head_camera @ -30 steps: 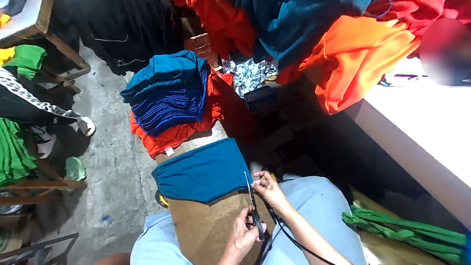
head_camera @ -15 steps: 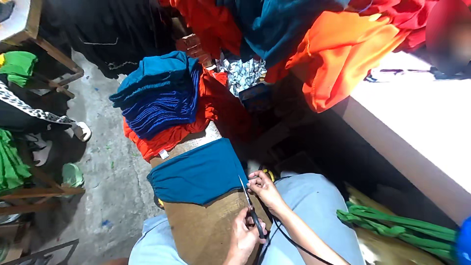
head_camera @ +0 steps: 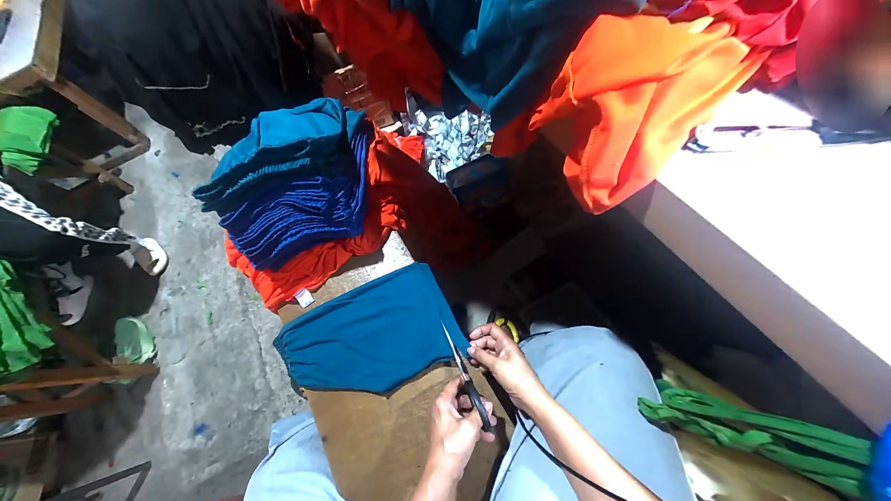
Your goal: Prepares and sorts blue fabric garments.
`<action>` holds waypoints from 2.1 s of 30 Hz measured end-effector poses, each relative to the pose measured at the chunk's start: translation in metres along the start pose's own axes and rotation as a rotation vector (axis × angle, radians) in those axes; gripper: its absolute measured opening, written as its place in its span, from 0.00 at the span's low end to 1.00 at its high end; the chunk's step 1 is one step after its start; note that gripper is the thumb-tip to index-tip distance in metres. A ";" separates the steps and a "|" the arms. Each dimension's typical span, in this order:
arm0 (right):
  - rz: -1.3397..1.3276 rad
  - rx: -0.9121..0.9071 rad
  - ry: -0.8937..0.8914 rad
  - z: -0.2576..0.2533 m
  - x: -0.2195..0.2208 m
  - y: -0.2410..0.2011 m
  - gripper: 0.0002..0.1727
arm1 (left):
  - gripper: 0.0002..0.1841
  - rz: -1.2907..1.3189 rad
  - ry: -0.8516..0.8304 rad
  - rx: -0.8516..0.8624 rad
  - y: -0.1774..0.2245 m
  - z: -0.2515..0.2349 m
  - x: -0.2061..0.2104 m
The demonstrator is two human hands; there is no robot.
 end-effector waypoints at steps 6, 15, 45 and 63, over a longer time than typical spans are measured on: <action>-0.015 0.017 0.023 0.001 -0.003 -0.001 0.10 | 0.29 0.005 0.035 0.007 0.019 -0.009 -0.008; 0.004 -0.026 0.012 -0.001 -0.006 -0.002 0.10 | 0.27 0.043 0.024 0.027 0.021 -0.020 -0.012; 0.036 -0.016 0.056 -0.003 -0.015 -0.003 0.12 | 0.24 0.029 0.083 0.032 0.051 -0.045 -0.027; 0.010 -0.030 0.085 -0.004 -0.021 -0.002 0.11 | 0.19 0.092 0.120 0.039 0.073 -0.067 -0.033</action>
Point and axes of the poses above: each hand's wrist, its own z-axis away from the middle knuckle, its own x-axis out of the palm, y = z × x, the point moved 6 cm from there along -z, towards the middle knuckle, and after that the axes turned 8 degrees about -z, right-handed, at the moved point
